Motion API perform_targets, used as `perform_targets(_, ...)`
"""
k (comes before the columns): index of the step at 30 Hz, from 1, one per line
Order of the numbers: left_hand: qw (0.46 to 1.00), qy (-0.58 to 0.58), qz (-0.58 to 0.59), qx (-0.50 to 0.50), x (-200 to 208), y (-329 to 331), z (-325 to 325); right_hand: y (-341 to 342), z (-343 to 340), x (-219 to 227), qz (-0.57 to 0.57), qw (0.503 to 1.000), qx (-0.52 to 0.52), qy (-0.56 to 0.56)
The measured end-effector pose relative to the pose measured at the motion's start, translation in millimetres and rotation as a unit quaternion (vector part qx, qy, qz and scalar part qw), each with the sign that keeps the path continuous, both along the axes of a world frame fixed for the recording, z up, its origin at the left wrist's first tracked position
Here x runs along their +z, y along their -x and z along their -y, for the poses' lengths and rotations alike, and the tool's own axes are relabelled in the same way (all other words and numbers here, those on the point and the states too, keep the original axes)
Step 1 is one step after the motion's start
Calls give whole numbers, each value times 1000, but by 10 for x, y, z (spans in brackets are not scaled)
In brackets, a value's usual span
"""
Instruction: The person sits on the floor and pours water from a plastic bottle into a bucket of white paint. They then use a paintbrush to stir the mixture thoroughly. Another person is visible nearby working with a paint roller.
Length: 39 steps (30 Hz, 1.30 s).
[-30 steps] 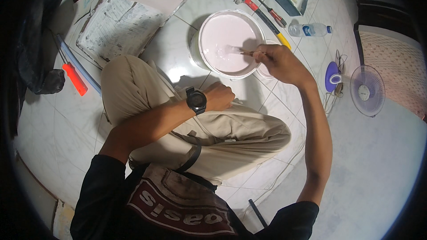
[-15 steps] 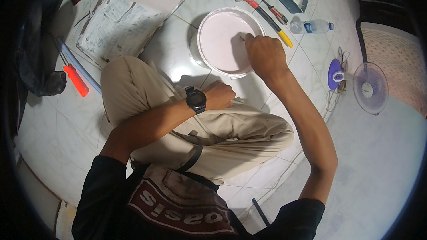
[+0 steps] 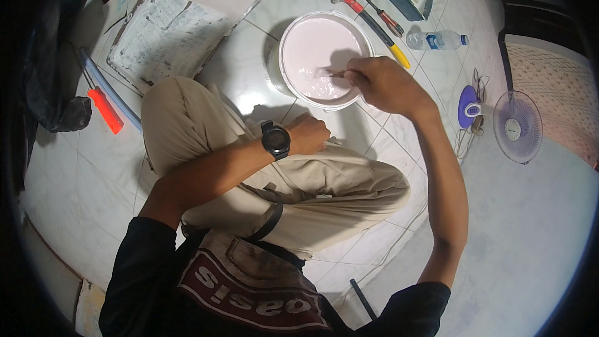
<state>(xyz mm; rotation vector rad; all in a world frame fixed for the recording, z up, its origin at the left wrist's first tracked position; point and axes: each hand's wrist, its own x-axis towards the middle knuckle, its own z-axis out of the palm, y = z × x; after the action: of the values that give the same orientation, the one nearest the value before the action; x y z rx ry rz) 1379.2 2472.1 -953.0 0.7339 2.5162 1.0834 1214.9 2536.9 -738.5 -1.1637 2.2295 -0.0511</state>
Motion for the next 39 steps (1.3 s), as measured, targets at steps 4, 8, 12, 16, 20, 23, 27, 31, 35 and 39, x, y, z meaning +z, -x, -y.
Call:
perform_targets(4,1000,-3,6,4,-28,-9,1,108,-85,75,-40,998,-18,39)
perform_targets(8,1000,-3,0,6,-28,-16,13,145,-43,93,-144,989,-24,9)
perform_targets(12,1000,-1,0,6,1,-10,19,94,-46,-138,-264,962,21,-64)
perform_targets(16,1000,-7,-6,12,-23,-16,17,-64,16,-331,-283,948,64,-131)
perform_targets(20,1000,-8,-7,15,-83,-20,-3,-151,-38,-299,-243,961,74,-111)
perform_targets(23,1000,-3,2,7,-74,-20,-4,-223,6,-197,-180,971,91,-130)
perform_targets(27,1000,-7,-3,9,-4,-17,28,-263,119,-92,-68,990,36,-120)
perform_targets(31,1000,-5,1,8,-7,-3,18,-109,-7,-110,8,999,3,-33)
perform_targets(35,1000,-2,5,5,-57,-1,-7,-9,-159,-3,19,998,-50,21)
perform_targets(39,1000,-1,1,9,-39,-26,6,-38,-27,266,-80,995,-50,23)
